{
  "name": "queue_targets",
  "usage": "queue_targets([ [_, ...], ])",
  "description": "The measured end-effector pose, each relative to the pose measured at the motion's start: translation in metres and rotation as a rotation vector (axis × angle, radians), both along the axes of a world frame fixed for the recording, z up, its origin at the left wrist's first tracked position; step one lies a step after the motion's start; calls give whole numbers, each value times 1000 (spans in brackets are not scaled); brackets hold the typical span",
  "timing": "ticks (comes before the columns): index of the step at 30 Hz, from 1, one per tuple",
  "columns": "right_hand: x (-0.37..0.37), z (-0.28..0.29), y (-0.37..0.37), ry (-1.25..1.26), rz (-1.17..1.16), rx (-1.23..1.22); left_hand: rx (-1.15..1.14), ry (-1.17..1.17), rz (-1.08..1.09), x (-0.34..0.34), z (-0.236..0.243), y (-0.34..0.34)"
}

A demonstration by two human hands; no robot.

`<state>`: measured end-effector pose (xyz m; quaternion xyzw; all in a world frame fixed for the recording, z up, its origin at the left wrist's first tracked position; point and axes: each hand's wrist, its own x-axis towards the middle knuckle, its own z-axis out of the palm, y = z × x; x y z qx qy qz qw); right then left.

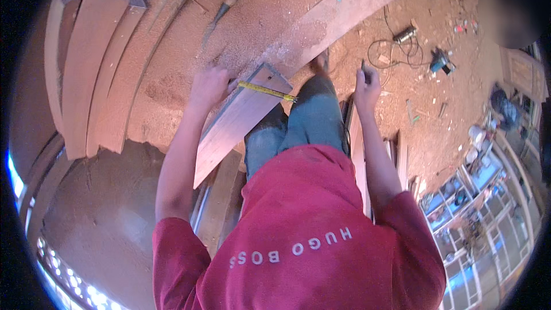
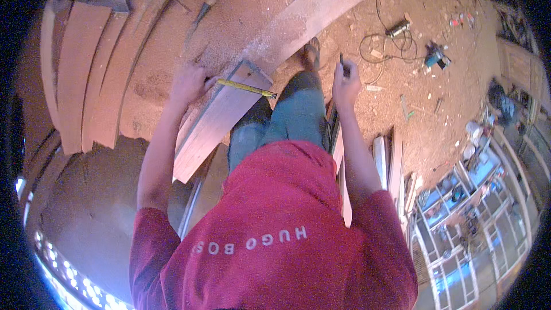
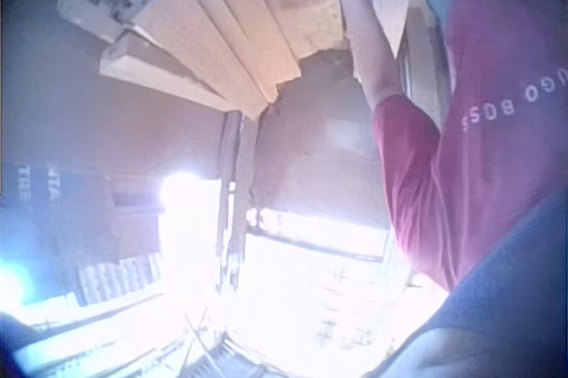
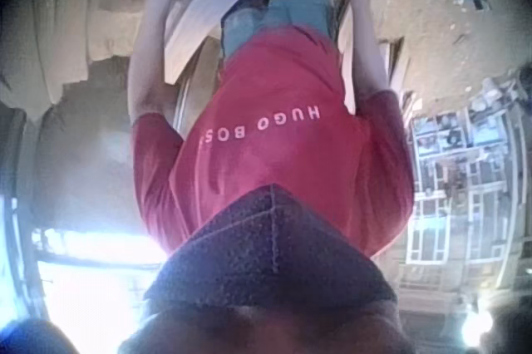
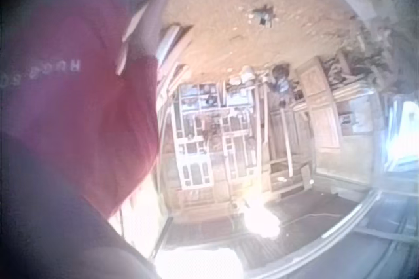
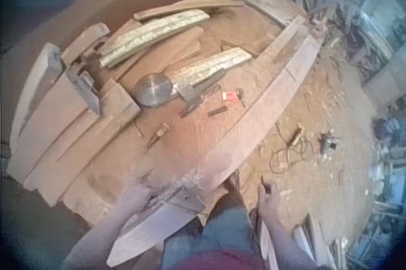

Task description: The person measures a wooden board with a tape measure and marks it using a pencil, then sits on the floor to remove and replace a circular saw blade using an allen key.

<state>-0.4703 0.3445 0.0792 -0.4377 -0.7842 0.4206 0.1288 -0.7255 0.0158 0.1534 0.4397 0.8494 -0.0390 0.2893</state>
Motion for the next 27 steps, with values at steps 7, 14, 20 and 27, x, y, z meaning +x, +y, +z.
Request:
queue_targets([
  [7, 100, 4, -102, -41, -217, -272, 64, -17, -156, -38, -40, 36],
  [14, 103, -10, -146, -21, -284, -450, -22, -9, -218, -52, -55, 49],
  [20, 95, -14, -164, 81, -339, -494, 7, 33, -229, -57, -51, 47],
  [27, 90, -22, -172, 125, -284, -547, 71, 30, -243, -58, -64, 43],
])
